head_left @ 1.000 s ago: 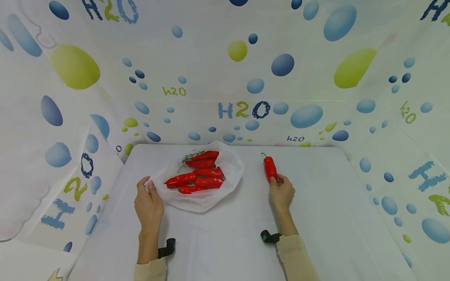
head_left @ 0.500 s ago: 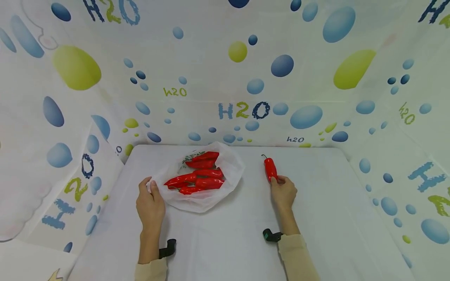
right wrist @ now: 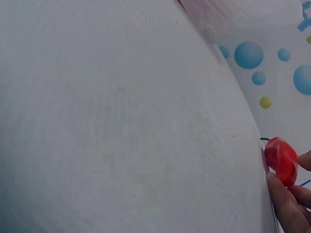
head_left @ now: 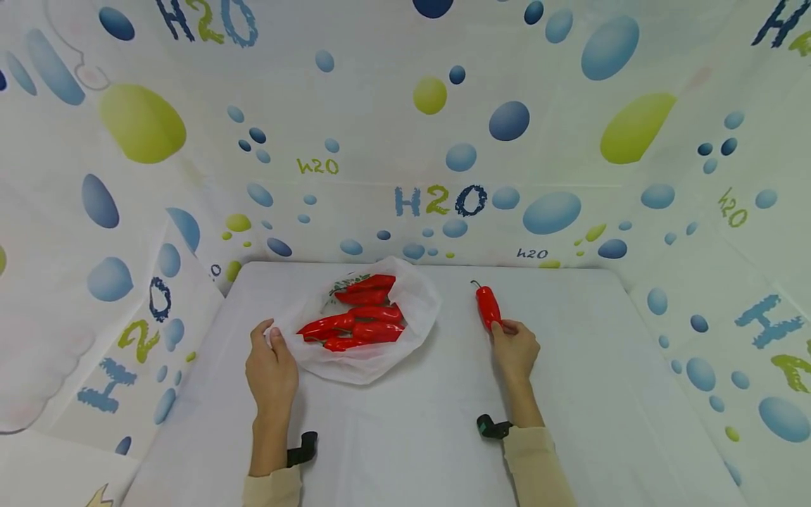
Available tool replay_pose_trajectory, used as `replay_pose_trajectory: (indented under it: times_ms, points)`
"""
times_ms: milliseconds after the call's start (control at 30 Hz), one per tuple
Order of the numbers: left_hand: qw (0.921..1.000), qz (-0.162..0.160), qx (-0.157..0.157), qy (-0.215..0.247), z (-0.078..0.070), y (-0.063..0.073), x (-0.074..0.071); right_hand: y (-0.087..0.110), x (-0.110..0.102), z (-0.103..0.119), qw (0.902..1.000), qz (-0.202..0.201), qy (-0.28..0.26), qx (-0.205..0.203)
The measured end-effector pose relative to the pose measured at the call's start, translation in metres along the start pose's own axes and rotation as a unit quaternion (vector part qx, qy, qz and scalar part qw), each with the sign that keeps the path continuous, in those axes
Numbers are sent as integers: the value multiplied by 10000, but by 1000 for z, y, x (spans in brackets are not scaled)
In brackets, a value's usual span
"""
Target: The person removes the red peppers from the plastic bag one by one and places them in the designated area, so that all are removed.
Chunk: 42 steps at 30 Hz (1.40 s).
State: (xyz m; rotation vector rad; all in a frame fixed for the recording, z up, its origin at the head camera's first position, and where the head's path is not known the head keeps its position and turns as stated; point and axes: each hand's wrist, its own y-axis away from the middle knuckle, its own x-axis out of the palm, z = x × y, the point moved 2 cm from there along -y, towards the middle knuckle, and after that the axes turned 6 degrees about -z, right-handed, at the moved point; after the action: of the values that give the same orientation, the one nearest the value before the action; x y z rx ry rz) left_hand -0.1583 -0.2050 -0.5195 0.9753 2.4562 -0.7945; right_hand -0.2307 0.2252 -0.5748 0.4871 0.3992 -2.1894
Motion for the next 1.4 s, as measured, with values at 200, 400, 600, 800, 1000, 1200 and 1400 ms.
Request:
replay_pose_trajectory:
  times_ms: [200, 400, 600, 800, 1000, 1200, 1400]
  points:
    - [10000, 31, -82, -32, 0, 0, 0, -2, -3, 2, 10000, 5, -28, 27]
    - [9999, 73, -100, -33, 0, -2, 0, -2, -6, 3, 9999, 105, -88, 68]
    - [9999, 94, -133, -50, 1, 0, -2, 0, -9, 2, 9999, 130, -47, -1]
    - [9999, 120, -63, -54, 1, 3, -3, 1, -12, 3, 9999, 30, -114, 35]
    - [9999, 104, -70, -37, -1, 3, -1, -3, -14, 9, 9988, -256, -407, -98]
    - [9998, 164, -103, -69, -3, 2, 2, 5, -6, 28, 9925, -131, -871, -843]
    - [9998, 126, -87, -89, -2, 1, 2, 33, 5, 70, 9727, 301, -1507, -1741]
